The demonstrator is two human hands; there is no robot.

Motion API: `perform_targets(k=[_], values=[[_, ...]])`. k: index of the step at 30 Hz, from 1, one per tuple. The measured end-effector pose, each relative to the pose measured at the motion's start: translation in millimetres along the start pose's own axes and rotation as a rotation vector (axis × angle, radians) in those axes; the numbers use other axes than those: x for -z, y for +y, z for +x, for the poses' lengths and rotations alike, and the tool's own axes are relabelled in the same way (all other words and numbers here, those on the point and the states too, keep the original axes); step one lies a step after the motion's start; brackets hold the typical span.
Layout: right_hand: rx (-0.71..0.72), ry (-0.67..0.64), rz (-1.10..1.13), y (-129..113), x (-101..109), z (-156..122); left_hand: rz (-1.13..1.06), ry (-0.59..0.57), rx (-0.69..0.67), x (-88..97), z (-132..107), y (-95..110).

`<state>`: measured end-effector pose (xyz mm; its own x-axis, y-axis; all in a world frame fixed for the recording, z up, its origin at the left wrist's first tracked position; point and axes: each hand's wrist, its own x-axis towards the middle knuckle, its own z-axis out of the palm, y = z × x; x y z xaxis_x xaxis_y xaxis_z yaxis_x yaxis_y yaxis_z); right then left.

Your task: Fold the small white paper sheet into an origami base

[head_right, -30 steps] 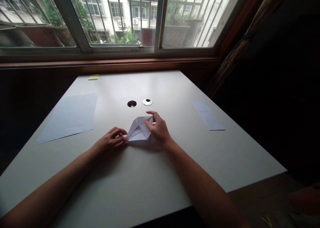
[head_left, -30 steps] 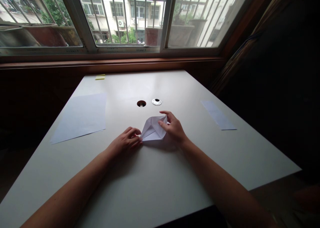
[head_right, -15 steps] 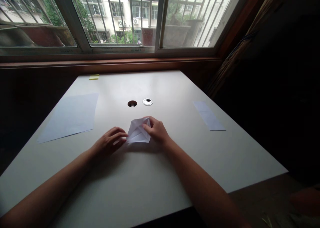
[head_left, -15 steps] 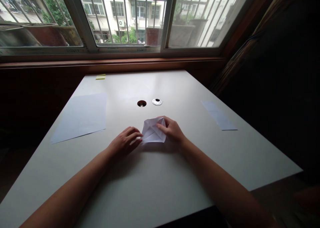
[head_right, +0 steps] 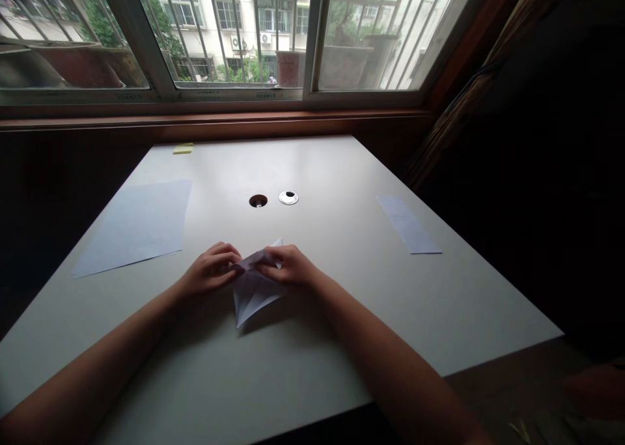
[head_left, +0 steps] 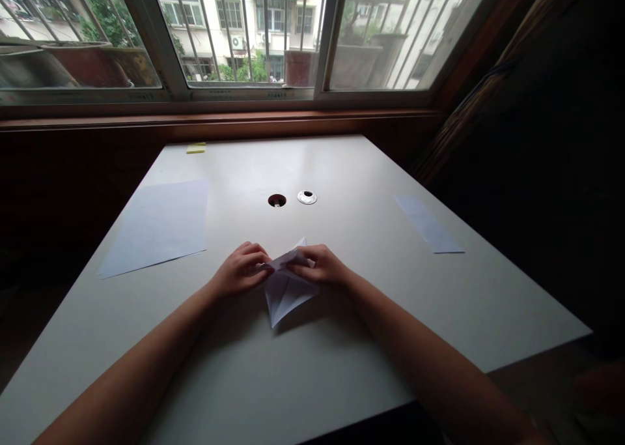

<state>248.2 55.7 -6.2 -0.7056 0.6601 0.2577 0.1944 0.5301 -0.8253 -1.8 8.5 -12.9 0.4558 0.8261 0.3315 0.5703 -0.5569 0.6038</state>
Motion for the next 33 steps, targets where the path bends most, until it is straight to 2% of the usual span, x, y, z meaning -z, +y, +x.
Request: perform_targets(k=[5, 9, 12, 18, 24, 33], values=[[0.027, 0.011, -0.055, -6, 4, -2, 0.044, -0.008, 0.028, -3.4, -1, -5], [0.010, 0.034, -0.096, -8, 12, -4, 0.082, 0.076, 0.109, -5.0, -2, -9], [0.013, 0.065, -0.179, -4, 15, -4, 0.080, 0.137, 0.143, -5.5, -2, -10], [-0.023, 0.090, -0.283, 8, 15, -1, 0.079, 0.151, 0.206, -5.5, -2, -10], [-0.104, 0.101, -0.248, 13, 16, 0, 0.066, 0.145, 0.281, -3.7, -1, -8], [-0.174, 0.124, -0.174, 10, 14, 0, 0.017, 0.142, 0.300, -1.8, -1, -6]])
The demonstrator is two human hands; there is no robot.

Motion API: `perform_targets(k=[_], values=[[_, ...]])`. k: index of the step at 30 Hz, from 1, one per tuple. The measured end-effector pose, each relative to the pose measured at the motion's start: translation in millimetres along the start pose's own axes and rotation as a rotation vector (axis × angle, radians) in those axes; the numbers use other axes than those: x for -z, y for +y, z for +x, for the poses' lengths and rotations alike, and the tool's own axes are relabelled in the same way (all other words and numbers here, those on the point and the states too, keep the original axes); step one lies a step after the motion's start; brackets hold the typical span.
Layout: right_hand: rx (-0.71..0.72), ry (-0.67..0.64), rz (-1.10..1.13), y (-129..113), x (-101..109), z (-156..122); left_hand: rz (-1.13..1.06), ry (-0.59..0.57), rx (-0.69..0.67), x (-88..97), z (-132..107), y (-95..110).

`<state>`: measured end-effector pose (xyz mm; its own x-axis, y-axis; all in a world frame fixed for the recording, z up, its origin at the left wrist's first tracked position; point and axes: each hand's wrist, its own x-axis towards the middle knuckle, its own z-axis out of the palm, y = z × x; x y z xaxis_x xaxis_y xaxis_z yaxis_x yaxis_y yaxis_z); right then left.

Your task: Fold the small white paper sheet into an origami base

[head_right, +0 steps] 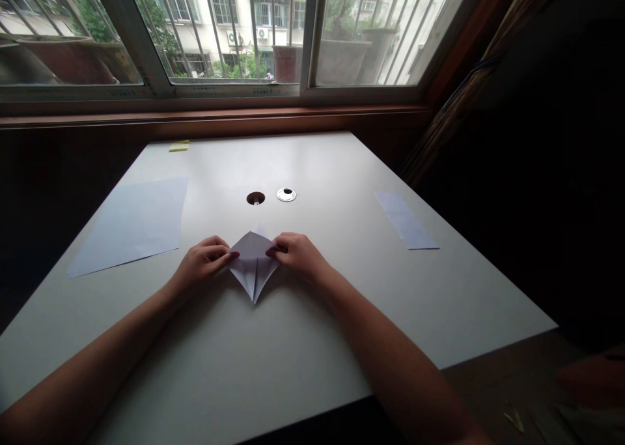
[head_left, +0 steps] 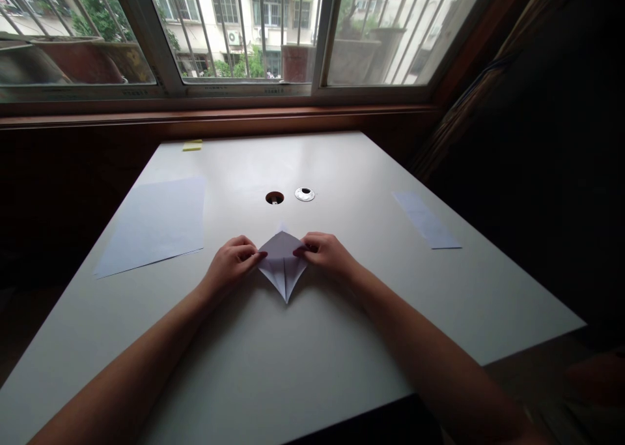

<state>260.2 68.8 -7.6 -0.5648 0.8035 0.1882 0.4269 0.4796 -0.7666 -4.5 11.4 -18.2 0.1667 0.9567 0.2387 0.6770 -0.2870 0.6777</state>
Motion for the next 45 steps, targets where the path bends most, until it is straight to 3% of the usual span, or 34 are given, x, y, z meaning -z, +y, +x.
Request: perform_targets(k=[9, 19, 29, 35, 45], values=[[-0.110, 0.003, 0.035, -1, 1, -1, -0.023, -0.036, -0.010, 4.2, 2, 6], [-0.122, 0.008, 0.039, 3, 2, 0, -0.252, -0.262, -0.130, 23.3, 4, 5], [-0.115, -0.002, 0.085, 5, 4, -2, -0.300, -0.272, -0.083, 19.5, 3, 6], [-0.117, -0.015, 0.088, 6, 5, -2, -0.386, -0.349, -0.039, 21.4, 4, -5], [-0.082, 0.007, 0.099, 4, 2, -2, -0.154, -0.181, -0.190, 11.7, 4, -4]])
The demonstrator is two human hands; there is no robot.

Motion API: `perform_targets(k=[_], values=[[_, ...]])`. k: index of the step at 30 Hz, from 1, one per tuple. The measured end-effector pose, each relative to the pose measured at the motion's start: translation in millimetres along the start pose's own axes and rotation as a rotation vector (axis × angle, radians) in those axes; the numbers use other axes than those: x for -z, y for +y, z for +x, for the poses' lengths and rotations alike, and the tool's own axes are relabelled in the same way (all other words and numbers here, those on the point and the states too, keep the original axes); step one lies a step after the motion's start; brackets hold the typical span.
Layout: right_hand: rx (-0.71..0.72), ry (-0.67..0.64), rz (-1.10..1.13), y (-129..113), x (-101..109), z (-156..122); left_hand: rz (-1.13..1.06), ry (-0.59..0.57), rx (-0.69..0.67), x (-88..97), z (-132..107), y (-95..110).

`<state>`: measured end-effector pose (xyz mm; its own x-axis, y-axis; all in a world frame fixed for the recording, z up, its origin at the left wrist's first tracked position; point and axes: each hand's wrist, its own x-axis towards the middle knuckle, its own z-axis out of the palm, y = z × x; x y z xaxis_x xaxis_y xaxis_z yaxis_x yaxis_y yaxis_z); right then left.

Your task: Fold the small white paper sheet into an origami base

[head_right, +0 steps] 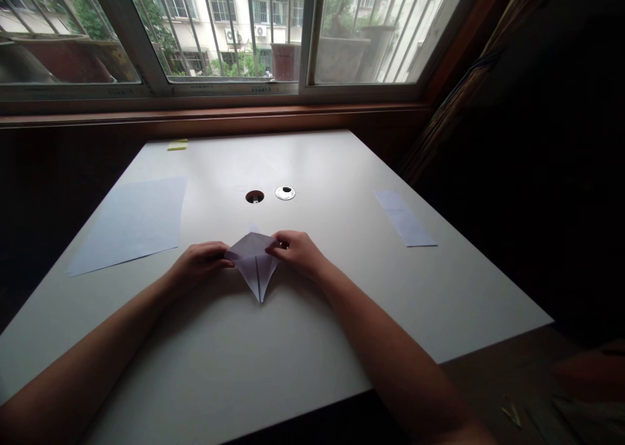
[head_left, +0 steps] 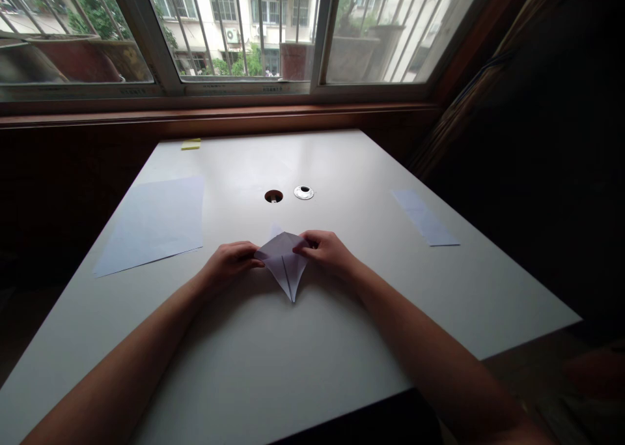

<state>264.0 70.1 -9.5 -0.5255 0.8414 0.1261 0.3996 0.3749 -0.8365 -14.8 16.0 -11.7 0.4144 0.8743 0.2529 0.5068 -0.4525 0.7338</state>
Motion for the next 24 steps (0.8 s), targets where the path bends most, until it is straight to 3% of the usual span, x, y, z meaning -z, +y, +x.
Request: perform_targets(k=[4, 9, 13, 24], values=[[-0.022, -0.044, 0.066, 0, 1, 0, 0.029, -0.017, 0.004, 0.1, 0, -1], [-0.088, -0.286, 0.382, 1, 16, -2, 0.006, 0.008, 0.056, -0.5, -2, -4], [-0.100, -0.418, 0.501, 4, 28, -4, 0.001, 0.043, 0.071, -0.9, -2, -4], [0.027, -0.289, 0.279, 13, 12, -1, 0.019, 0.115, -0.014, -4.5, -2, -4]])
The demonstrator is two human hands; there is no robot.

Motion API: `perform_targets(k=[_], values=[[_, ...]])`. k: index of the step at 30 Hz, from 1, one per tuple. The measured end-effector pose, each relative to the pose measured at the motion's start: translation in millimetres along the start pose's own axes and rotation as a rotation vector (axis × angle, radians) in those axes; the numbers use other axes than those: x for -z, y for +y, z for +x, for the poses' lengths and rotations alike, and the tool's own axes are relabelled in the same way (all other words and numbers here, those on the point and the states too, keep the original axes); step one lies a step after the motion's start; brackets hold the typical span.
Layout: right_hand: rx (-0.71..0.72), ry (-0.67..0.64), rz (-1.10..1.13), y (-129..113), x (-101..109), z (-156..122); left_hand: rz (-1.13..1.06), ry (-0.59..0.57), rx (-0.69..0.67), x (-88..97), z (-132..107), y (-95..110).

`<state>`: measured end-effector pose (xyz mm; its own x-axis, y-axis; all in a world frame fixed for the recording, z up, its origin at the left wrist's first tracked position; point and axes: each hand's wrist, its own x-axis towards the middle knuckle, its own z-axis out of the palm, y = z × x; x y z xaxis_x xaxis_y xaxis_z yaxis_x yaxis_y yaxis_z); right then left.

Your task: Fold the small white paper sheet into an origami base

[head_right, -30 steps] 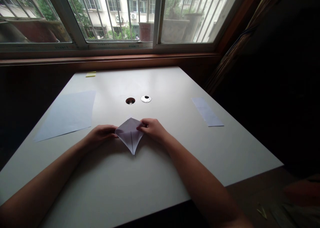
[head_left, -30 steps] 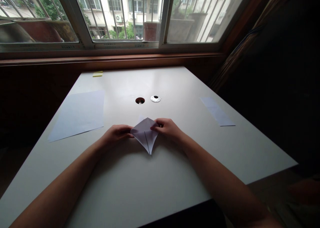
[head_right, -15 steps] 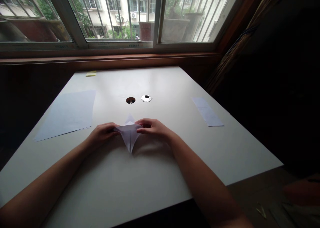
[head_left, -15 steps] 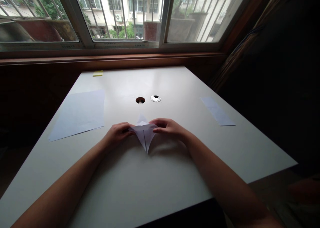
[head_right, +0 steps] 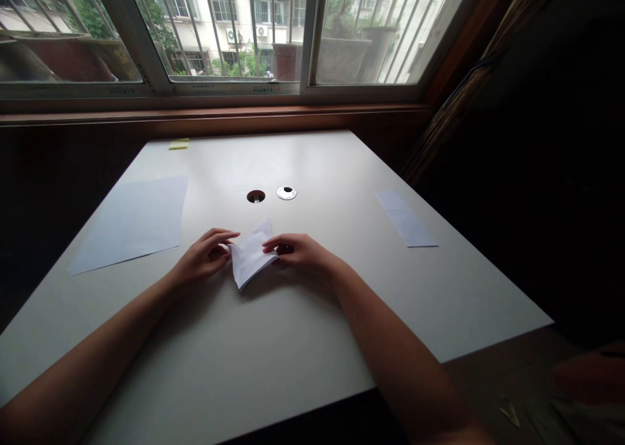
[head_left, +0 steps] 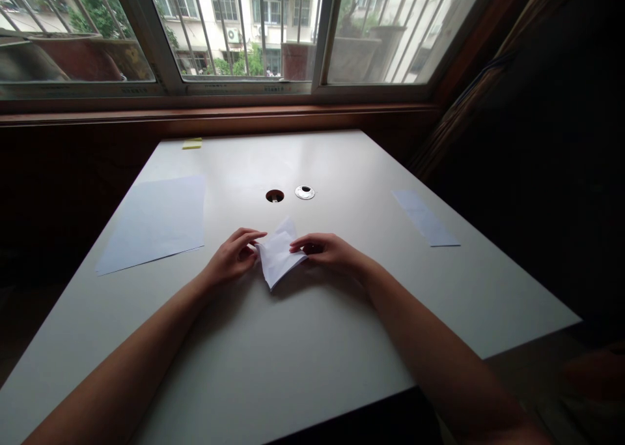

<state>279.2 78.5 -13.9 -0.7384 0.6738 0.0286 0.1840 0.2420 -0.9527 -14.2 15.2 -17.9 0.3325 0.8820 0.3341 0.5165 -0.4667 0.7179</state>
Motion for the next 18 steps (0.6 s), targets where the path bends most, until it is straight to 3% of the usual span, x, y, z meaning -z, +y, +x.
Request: perform_targets(k=[8, 18], values=[[0.095, -0.040, -0.103, -5, 5, 1, 0.106, -0.206, -0.114, 8.2, -2, 12], [0.172, -0.038, -0.267, -4, 4, 1, 0.142, -0.219, -0.111, 4.9, -1, 11]])
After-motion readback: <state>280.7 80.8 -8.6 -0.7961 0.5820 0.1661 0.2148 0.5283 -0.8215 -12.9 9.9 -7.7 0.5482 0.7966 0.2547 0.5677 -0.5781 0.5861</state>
